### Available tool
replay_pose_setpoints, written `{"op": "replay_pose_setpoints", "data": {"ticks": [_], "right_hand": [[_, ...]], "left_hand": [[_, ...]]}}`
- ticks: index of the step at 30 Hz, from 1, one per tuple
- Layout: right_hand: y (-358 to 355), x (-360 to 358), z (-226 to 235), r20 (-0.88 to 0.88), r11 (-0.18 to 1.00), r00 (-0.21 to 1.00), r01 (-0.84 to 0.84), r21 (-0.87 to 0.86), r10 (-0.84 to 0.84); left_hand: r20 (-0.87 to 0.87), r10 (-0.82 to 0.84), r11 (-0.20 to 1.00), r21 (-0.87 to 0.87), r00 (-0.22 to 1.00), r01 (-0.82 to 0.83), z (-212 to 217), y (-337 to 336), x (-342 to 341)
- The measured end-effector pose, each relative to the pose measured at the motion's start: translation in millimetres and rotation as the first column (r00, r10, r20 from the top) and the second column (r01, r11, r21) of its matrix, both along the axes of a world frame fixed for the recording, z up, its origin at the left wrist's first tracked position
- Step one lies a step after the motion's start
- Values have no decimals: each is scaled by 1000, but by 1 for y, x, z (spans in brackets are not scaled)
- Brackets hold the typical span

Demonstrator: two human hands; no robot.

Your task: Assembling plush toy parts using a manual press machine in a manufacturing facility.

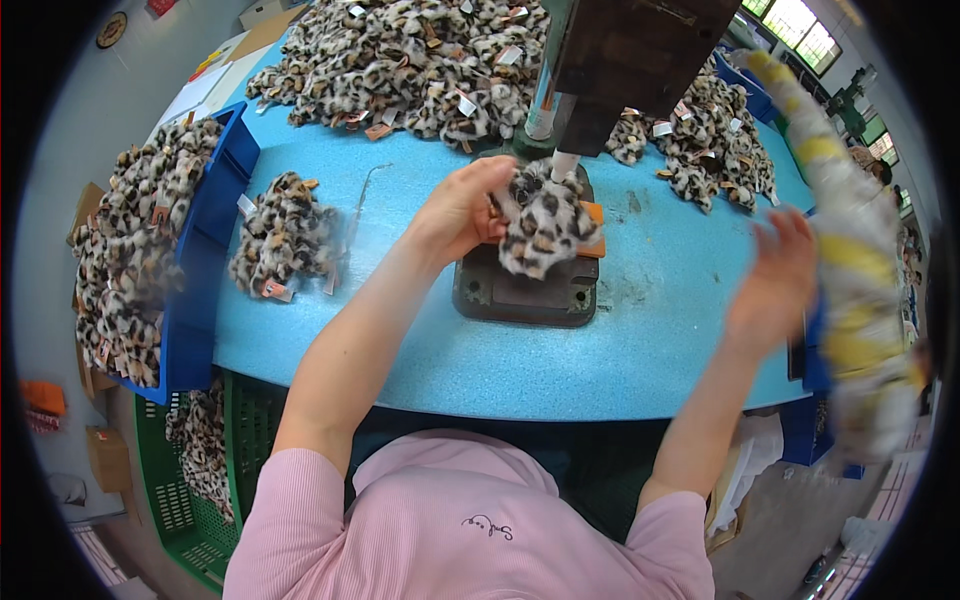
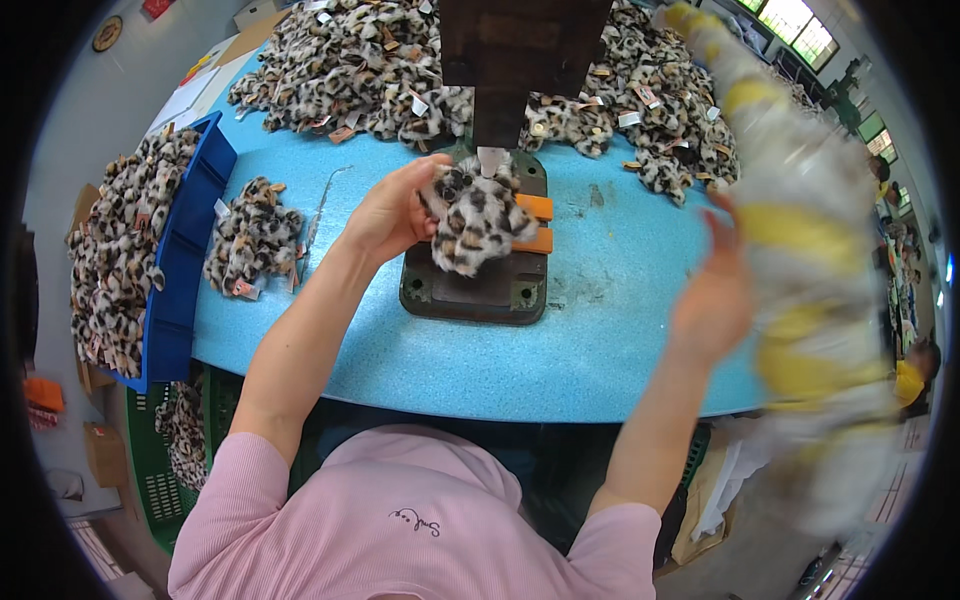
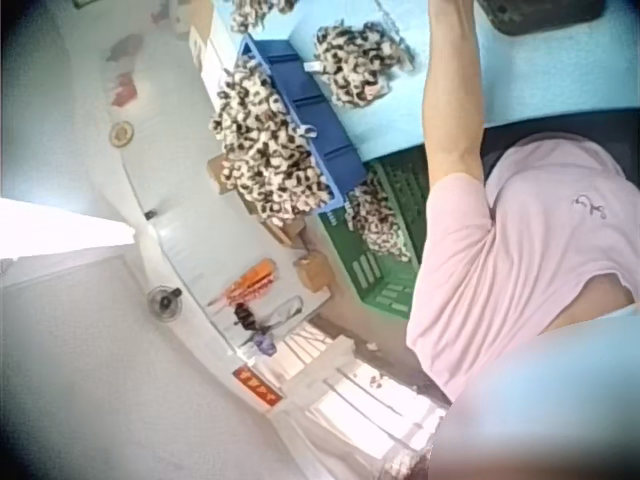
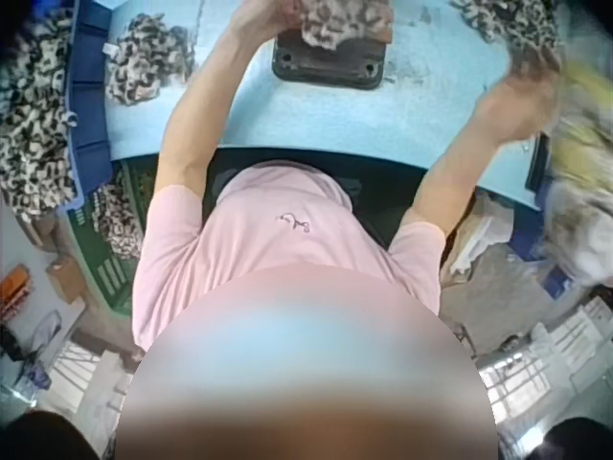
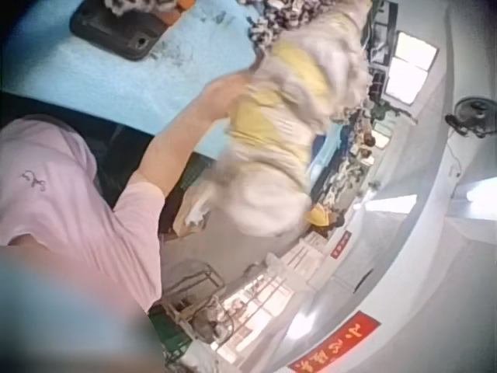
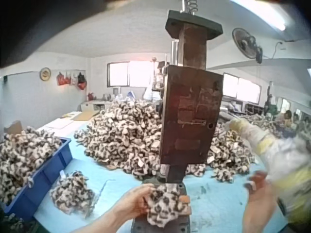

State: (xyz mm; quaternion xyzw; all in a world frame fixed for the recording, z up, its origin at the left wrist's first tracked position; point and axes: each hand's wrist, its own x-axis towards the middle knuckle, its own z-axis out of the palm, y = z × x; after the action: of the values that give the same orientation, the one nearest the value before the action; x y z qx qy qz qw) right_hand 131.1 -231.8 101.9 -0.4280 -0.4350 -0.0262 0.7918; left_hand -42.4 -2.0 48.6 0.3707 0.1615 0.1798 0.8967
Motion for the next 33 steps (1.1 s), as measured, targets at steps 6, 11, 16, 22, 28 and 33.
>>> {"op": "replay_pose_setpoints", "data": {"ticks": [6,11,16,22,28,33], "right_hand": [[81,4,-50,-315,764,917,-383,-520,246],[89,-6,-53,-309,791,912,-393,-468,270],[106,-24,-53,-240,754,955,-285,-592,173],[50,-58,-22,-168,786,924,-380,-487,343],[69,-31,-53,-739,419,500,-850,-319,451],[82,-30,-61,-703,470,428,-870,-150,568]], "left_hand": [[17,-101,822,564,995,74,-3,-20,9],[78,-71,742,670,994,1,-7,-11,3],[41,48,832,552,998,-63,-1,-2,23],[181,-398,494,868,899,44,35,-28,-28],[11,-136,582,810,991,71,18,-20,-7],[28,-247,827,527,969,195,3,-2,3]]}}
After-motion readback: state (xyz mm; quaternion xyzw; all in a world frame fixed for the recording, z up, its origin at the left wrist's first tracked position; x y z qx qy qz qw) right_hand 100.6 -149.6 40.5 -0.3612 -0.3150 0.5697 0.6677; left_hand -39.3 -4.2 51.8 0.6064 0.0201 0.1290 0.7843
